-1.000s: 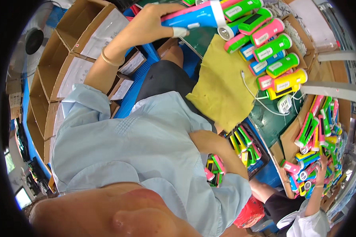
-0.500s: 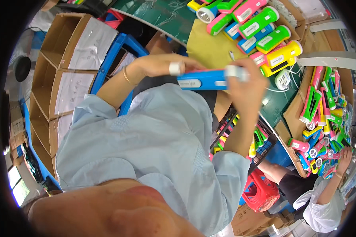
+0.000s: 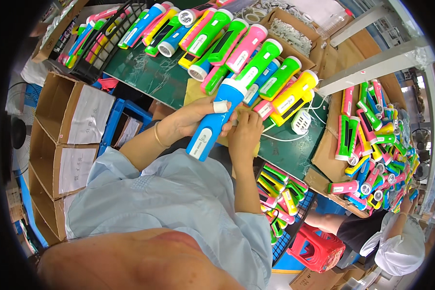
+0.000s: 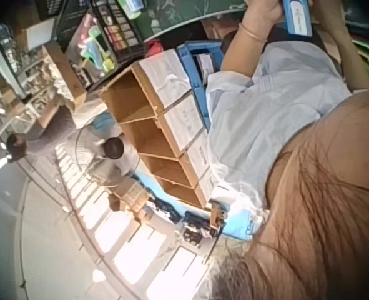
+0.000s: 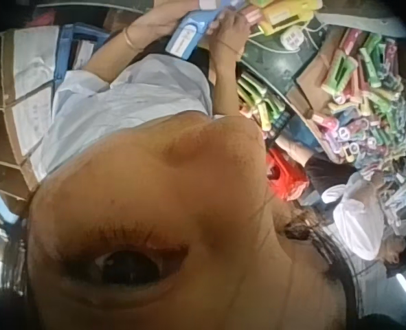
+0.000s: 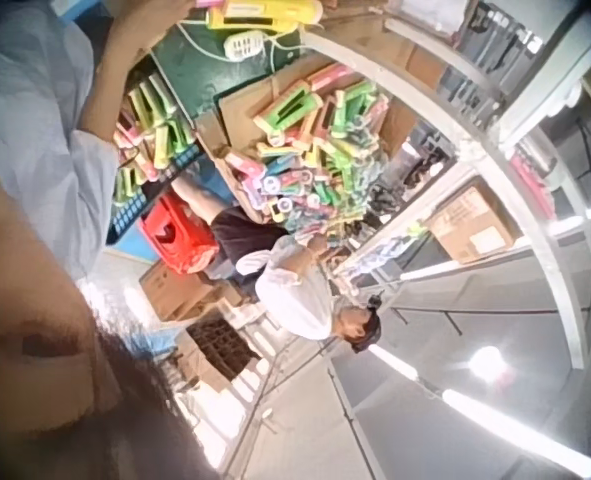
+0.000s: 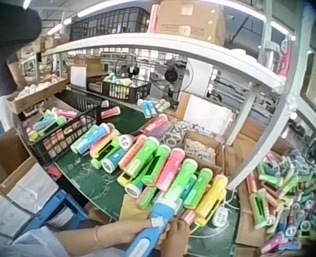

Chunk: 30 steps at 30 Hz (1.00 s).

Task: Testing the light functionality of multiple hand-held flashlights at an assembly or quality control station.

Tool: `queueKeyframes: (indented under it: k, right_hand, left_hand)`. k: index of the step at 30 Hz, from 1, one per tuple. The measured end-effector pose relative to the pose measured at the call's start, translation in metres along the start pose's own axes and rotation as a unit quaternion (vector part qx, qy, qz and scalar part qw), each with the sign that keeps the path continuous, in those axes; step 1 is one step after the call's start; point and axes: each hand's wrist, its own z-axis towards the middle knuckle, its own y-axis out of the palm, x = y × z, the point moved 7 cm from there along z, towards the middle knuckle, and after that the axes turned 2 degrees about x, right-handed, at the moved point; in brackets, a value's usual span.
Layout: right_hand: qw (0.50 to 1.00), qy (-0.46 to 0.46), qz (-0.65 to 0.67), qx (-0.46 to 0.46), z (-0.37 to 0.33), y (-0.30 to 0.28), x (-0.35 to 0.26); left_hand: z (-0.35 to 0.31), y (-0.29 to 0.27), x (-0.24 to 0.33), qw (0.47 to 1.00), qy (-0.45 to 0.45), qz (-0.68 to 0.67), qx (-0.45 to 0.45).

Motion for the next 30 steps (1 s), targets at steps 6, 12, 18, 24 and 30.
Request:
queueKeyframes:
  k: [6,12,18,24,30]
  right_hand:
    - [1.0,-0.001,0.004,0.023,-0.006,0.012,0.007]
    - [0.969,0.165,0.185,0.015,0.005,-0.004,0.026]
    - [0.874,0.252,0.415,-0.005,0.01,-0.01,0.055]
    - [0.819,0.254,0.514,-0.029,0.028,-0.022,0.028]
    - [0.988,-0.047,0.147,-0.005,0.05,-0.064,-0.032]
  left_hand:
    - [0.021,-0.002,-0.007,0.997,-0.05,-0.055,0.032]
    - [0.025,-0.006,0.036,0.984,0.104,0.115,0.087]
    - [0.007,0.021,0.125,0.588,0.397,0.612,0.349]
    - [0.034,-0.006,0.119,0.926,0.17,0.303,0.144]
    - [0.011,0.004,0.07,0.986,0.147,0.076,-0.011]
